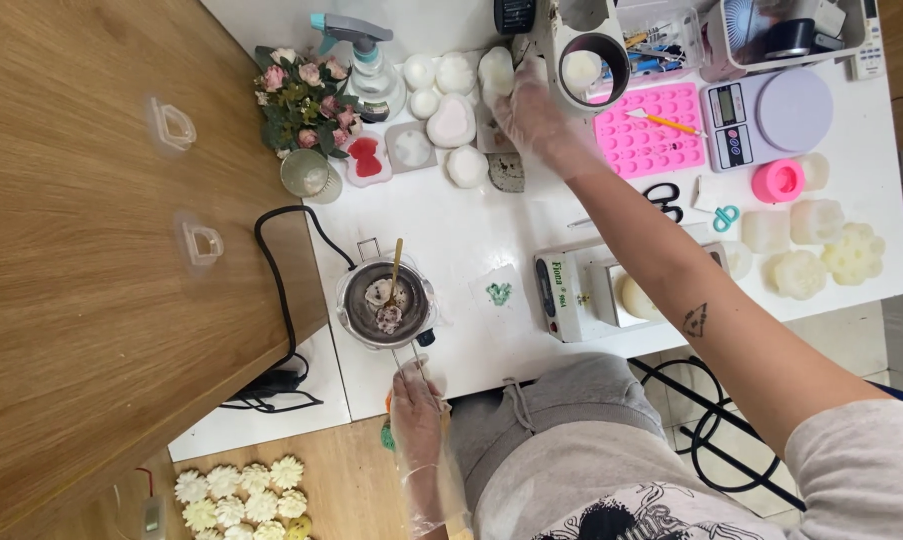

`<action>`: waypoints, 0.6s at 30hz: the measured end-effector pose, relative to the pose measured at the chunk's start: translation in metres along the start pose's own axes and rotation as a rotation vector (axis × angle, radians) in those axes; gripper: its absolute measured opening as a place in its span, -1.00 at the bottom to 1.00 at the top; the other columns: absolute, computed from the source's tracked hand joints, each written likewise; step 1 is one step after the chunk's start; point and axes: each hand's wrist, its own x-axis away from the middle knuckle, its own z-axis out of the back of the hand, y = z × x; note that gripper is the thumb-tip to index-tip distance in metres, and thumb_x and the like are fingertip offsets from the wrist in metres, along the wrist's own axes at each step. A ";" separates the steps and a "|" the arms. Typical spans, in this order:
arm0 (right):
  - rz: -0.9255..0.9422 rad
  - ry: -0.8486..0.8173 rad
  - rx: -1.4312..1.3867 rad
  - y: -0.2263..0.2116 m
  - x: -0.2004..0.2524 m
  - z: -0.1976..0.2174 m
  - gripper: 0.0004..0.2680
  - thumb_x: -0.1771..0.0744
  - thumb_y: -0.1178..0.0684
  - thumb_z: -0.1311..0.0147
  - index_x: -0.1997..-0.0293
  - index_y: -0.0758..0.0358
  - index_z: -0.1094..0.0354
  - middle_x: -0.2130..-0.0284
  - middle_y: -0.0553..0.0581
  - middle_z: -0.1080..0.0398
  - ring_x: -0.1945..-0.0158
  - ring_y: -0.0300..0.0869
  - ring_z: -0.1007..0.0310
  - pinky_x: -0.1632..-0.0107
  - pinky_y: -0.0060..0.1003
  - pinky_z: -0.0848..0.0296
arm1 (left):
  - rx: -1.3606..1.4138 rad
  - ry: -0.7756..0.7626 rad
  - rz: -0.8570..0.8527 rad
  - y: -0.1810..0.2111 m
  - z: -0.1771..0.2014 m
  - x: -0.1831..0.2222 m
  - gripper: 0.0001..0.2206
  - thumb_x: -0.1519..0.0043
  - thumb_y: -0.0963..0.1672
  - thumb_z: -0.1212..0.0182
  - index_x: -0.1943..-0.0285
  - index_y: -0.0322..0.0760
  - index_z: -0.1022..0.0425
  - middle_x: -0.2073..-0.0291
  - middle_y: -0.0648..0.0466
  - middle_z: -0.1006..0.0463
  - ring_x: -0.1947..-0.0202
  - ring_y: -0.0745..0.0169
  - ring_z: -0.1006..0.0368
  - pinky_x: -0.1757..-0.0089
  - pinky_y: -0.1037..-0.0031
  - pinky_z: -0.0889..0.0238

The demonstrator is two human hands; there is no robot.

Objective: Stirring and preparing wax in a small melting pot for candle making.

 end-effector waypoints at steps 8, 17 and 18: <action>0.158 0.011 -0.141 0.002 0.002 -0.009 -0.38 -0.40 -0.18 0.04 -0.54 0.40 0.31 0.05 0.42 -0.46 -0.01 0.21 -0.48 -0.08 -0.02 -0.43 | -0.059 0.025 0.028 0.010 -0.003 0.005 -0.67 -0.42 -0.04 0.11 -0.13 -0.25 -0.52 0.54 0.14 -0.42 0.56 0.47 -0.28 0.48 0.58 -0.22; 0.142 -0.008 0.033 -0.004 -0.006 0.001 -0.33 -0.39 -0.26 0.03 -0.53 0.51 0.25 0.02 0.43 -0.46 -0.02 0.19 -0.47 -0.06 0.00 -0.44 | -0.090 0.056 0.024 0.016 -0.003 0.006 -0.69 -0.38 -0.05 0.05 -0.11 -0.29 -0.52 0.55 0.12 -0.44 0.57 0.44 -0.30 0.48 0.56 -0.24; 0.147 -0.006 0.037 -0.009 -0.006 0.000 -0.33 -0.39 -0.26 0.03 -0.52 0.51 0.24 0.02 0.42 -0.46 -0.02 0.20 -0.47 -0.06 0.00 -0.44 | -0.177 0.084 0.075 0.023 -0.004 0.007 -0.68 -0.39 -0.03 0.06 -0.10 -0.27 -0.53 0.56 0.11 -0.45 0.58 0.44 -0.32 0.47 0.56 -0.25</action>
